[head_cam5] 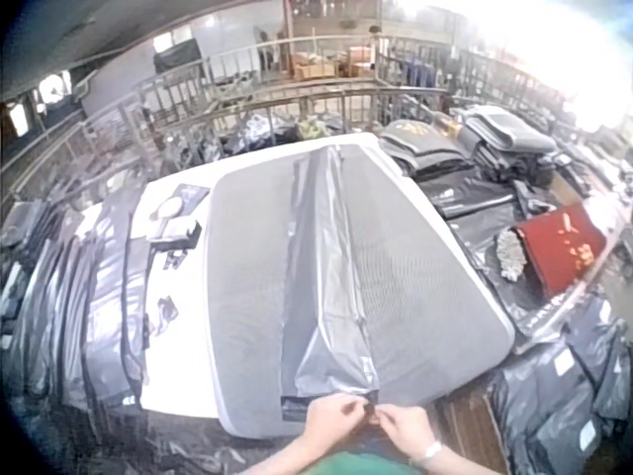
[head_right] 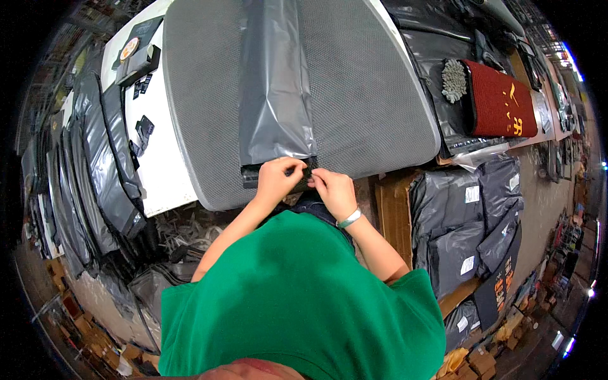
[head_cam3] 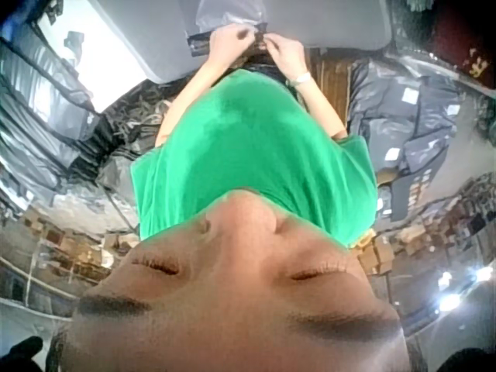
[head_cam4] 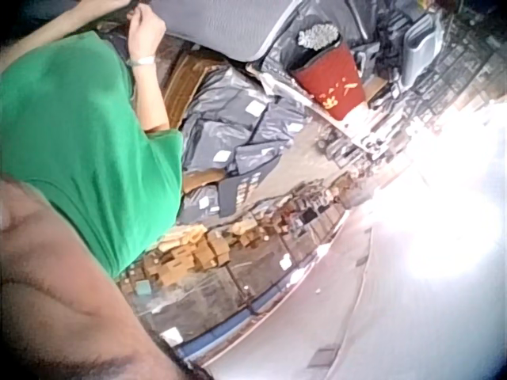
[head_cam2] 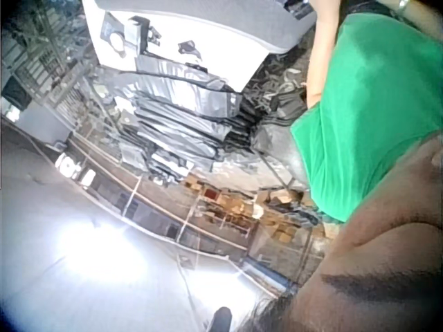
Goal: The person rolls up grey mesh mats by hand and inserts them into plastic bags, sealing each bag at the end.
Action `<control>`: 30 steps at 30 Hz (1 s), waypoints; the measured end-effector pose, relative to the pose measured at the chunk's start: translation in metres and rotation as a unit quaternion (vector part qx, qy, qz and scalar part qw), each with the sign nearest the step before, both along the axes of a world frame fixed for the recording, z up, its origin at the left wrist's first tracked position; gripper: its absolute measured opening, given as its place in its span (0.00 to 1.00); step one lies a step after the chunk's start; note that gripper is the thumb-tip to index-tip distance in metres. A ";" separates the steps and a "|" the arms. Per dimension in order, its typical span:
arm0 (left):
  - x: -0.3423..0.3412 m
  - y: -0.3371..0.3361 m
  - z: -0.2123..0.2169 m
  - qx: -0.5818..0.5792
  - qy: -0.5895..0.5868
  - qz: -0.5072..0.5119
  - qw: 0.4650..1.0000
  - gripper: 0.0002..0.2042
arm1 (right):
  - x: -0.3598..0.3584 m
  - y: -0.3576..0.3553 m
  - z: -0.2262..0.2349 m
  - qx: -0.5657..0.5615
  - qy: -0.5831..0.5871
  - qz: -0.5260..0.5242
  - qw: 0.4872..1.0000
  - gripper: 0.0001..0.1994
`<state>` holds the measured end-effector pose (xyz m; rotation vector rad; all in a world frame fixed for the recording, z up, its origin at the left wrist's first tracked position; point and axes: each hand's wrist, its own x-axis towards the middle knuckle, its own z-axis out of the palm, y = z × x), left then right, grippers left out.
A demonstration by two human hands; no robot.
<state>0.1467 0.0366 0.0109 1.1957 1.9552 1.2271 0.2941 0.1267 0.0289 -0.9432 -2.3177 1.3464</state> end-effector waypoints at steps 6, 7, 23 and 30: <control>-0.019 -0.088 -0.014 0.158 -0.576 0.106 0.795 0.10 | 0.020 -0.001 -0.030 -0.143 0.007 -0.002 0.990 0.08; -0.026 -0.127 -0.016 0.177 -0.597 0.055 0.781 0.10 | 0.028 0.001 -0.039 -0.193 0.016 -0.019 0.981 0.08; -0.131 -0.088 -0.004 -0.140 0.396 -0.017 0.907 0.33 | -0.055 0.078 -0.015 0.477 -0.006 0.306 0.824 0.23; -0.140 -0.023 -0.019 -0.041 0.521 -0.277 0.806 0.33 | -0.046 0.109 -0.049 0.199 0.091 0.203 0.954 0.17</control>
